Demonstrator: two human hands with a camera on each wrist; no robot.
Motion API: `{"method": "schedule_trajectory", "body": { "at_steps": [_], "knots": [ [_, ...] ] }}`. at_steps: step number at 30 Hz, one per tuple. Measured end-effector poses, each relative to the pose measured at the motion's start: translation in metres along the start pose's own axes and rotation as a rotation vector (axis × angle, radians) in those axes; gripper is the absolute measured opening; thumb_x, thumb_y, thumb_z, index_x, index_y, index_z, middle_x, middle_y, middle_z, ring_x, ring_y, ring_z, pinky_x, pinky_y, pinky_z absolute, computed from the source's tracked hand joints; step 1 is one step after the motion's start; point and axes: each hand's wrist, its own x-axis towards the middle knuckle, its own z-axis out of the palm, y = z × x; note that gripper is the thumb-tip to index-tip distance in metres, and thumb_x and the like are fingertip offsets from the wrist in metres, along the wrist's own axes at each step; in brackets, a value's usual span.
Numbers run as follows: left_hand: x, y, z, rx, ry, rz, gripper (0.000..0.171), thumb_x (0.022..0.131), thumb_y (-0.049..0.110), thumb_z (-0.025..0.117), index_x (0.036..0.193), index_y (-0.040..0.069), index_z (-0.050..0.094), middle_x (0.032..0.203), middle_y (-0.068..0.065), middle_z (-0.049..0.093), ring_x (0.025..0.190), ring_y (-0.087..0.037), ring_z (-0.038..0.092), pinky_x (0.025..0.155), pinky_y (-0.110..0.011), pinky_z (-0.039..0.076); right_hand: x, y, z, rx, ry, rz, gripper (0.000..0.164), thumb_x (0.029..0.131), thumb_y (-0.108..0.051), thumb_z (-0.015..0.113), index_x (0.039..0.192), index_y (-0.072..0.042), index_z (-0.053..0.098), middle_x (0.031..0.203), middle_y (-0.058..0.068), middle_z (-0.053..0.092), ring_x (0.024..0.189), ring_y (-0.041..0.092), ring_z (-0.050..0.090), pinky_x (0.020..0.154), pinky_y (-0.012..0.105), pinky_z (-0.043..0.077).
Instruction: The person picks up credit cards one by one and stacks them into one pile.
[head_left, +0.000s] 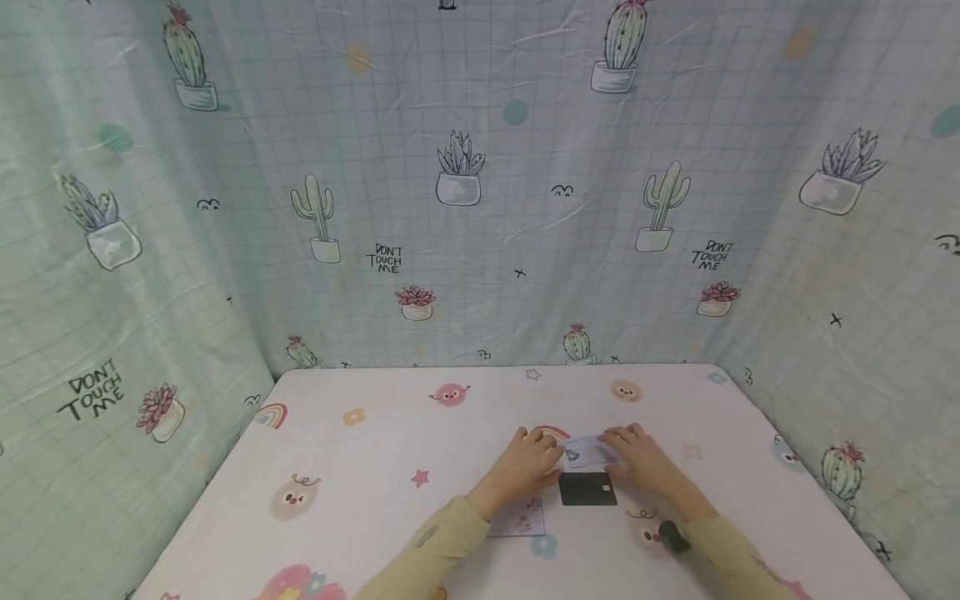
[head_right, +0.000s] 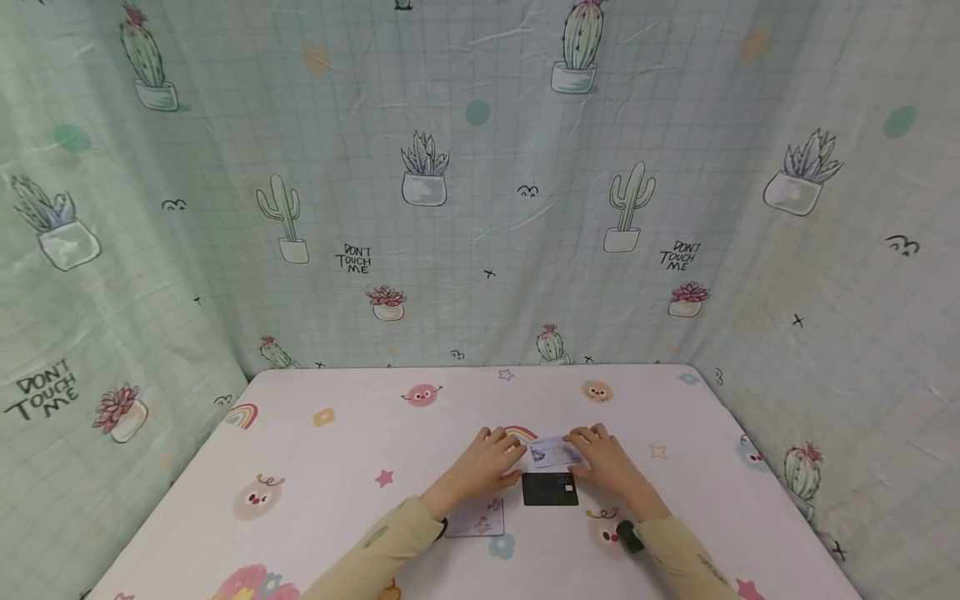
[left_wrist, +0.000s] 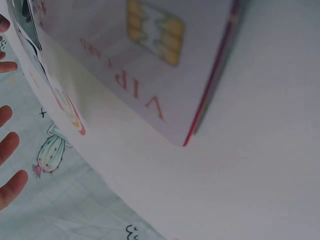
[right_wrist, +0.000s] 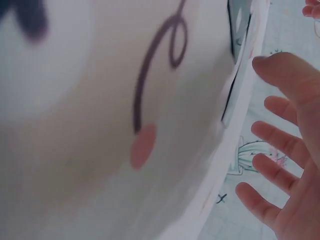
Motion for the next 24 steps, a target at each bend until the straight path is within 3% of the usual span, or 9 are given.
{"method": "schedule_trajectory", "body": {
  "at_steps": [7,13,20,24],
  "knots": [
    [0.01,0.0,0.005,0.032,-0.012,-0.014,0.029,0.081,0.044,0.057,0.101,0.023,0.057,0.101,0.01,0.058,0.091,-0.011,0.048,0.073,-0.026,0.035,0.003,0.005,0.0,0.013,-0.085,0.044,0.047,0.075,-0.028,0.068,0.117,-0.013,0.056,0.118,0.005,0.055,0.098,0.019,0.046,0.082,0.04,0.042],
    [0.018,0.003,0.011,0.058,-0.004,-0.031,0.031,0.08,0.044,0.057,0.102,0.022,0.057,0.102,0.01,0.06,0.09,-0.01,0.05,0.073,-0.026,0.037,0.004,0.009,0.004,0.007,-0.095,0.035,0.047,0.074,-0.029,0.068,0.116,-0.013,0.056,0.119,0.005,0.055,0.097,0.019,0.045,0.08,0.039,0.041],
    [0.024,0.01,0.017,0.079,-0.141,-0.111,0.037,0.082,0.047,0.053,0.108,0.022,0.055,0.106,0.007,0.059,0.101,-0.014,0.051,0.086,-0.035,0.042,0.006,0.013,0.006,0.0,-0.08,0.002,0.045,0.074,-0.029,0.068,0.115,-0.014,0.057,0.118,0.004,0.055,0.098,0.02,0.045,0.077,0.038,0.04],
    [0.03,0.016,0.022,0.088,-0.188,-0.129,0.036,0.083,0.048,0.052,0.108,0.022,0.058,0.106,0.008,0.061,0.101,-0.014,0.054,0.086,-0.036,0.043,0.007,0.014,0.007,0.014,-0.087,0.006,0.044,0.074,-0.029,0.068,0.114,-0.014,0.057,0.119,0.004,0.055,0.098,0.02,0.045,0.076,0.039,0.04]
  ]
}}
